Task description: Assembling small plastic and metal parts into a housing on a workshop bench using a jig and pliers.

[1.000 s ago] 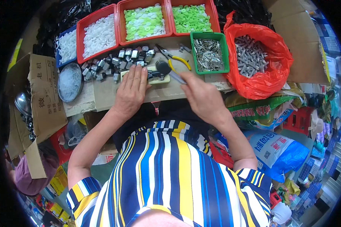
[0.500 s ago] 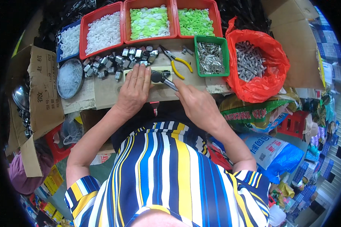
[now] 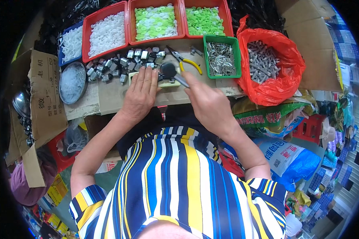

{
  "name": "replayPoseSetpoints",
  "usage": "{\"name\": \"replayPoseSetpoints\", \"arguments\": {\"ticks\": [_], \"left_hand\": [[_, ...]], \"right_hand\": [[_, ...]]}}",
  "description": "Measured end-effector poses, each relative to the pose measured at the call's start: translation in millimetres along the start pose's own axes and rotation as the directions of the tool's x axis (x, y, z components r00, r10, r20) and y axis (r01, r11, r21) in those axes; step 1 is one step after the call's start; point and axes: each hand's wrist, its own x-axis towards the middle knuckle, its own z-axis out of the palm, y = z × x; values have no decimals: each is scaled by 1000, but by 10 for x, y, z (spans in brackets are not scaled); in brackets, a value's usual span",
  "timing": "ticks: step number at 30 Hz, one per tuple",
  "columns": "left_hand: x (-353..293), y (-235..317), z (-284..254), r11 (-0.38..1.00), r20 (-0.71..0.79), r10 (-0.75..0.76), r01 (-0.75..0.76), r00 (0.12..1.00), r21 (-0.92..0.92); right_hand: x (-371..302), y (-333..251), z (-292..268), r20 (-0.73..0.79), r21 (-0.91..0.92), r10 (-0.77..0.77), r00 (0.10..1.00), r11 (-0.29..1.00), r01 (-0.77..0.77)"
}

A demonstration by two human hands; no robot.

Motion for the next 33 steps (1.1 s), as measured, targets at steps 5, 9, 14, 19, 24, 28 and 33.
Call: {"name": "replayPoseSetpoints", "arguments": {"ticks": [5, 9, 14, 19, 24, 28, 33], "left_hand": [[5, -6, -5, 1000, 44, 4, -5, 999, 21], [-15, 30, -62, 993, 40, -55, 59, 998, -104], [-141, 250, -203, 917, 13, -142, 136, 990, -375], [-145, 303, -163, 959, -30, -125, 113, 992, -260], [-178, 307, -83, 961, -83, -114, 89, 990, -260], [-245, 319, 16, 961, -115, -114, 80, 987, -267], [-241, 323, -4, 946, -105, -113, 75, 988, -314]], "right_hand": [[-53, 41, 113, 306, -102, 233, 923, 972, -212], [-38, 71, 129, 289, -112, 218, 932, 975, -193], [-11, 103, 122, 239, -99, 159, 958, 985, -139], [260, -104, -114, -41, 25, -145, 989, 989, 146], [393, -50, 222, 119, 18, -107, 987, 994, 106], [460, -57, 277, 157, 83, -124, 980, 990, 112], [415, -26, 436, 281, 11, -76, 957, 997, 76]]}}
